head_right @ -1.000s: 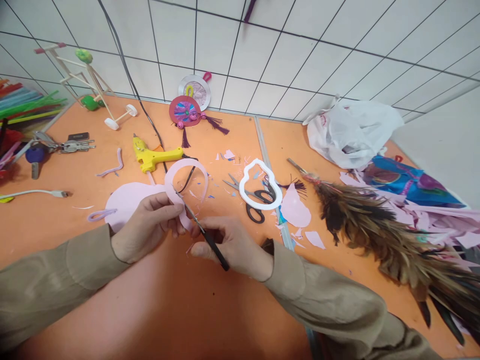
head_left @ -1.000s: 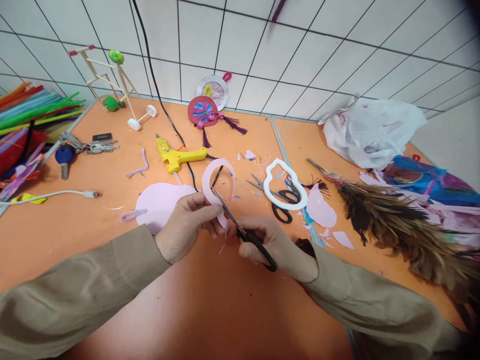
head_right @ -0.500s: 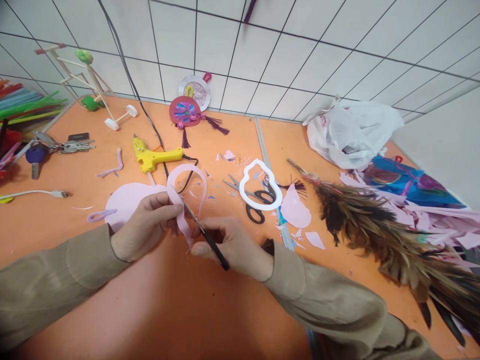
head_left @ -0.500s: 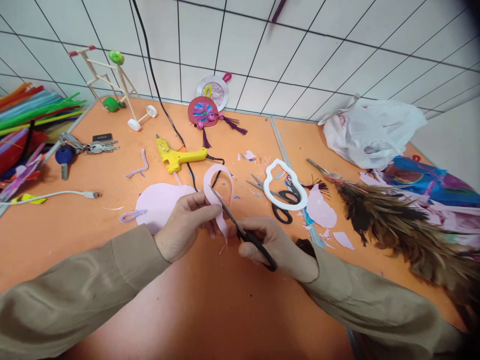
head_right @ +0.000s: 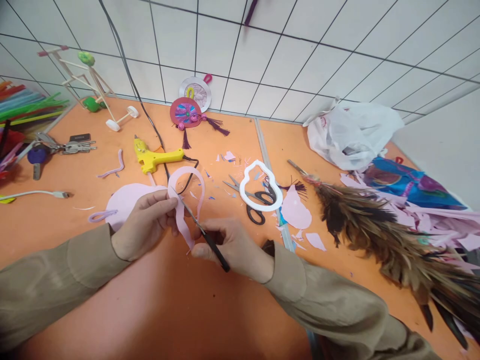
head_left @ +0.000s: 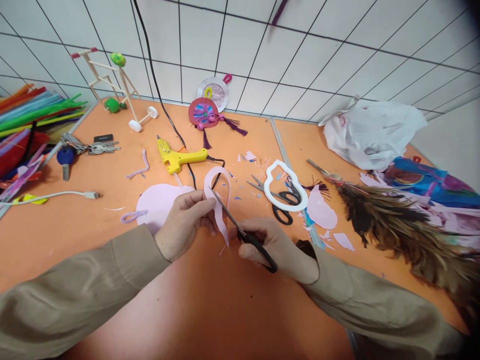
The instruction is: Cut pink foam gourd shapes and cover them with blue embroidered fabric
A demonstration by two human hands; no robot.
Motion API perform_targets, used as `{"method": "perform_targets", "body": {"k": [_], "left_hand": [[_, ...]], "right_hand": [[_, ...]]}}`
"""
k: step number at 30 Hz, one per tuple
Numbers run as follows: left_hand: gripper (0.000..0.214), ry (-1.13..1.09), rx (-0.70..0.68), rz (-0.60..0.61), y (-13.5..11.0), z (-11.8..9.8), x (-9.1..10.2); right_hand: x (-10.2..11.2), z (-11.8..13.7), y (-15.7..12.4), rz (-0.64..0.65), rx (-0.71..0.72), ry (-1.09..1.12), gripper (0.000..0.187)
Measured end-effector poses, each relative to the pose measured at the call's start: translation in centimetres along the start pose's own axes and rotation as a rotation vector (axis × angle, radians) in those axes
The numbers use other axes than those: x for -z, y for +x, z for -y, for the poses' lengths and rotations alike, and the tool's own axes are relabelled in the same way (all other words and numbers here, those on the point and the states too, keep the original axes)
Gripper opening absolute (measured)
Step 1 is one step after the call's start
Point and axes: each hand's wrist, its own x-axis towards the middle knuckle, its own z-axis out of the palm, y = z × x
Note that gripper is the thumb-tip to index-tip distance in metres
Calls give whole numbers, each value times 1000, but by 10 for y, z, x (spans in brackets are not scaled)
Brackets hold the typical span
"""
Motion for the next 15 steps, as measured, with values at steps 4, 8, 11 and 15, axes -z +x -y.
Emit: {"method": "perform_targets", "body": {"k": [4,8,11,15], "left_hand": [[23,16,-4,-3,0,0,1],[22,11,-4,-3,1,1,1],[23,24,1,-12,1,0,0],[23,29,2,-17,1,0,0]], "right_hand": [[0,-1,0,-5,-7,-16,62],[0,-1,-1,6,-21,0,61],[-1,1,-1,9,-37,11,62],[-1,1,0,19,-52,14,63]]}}
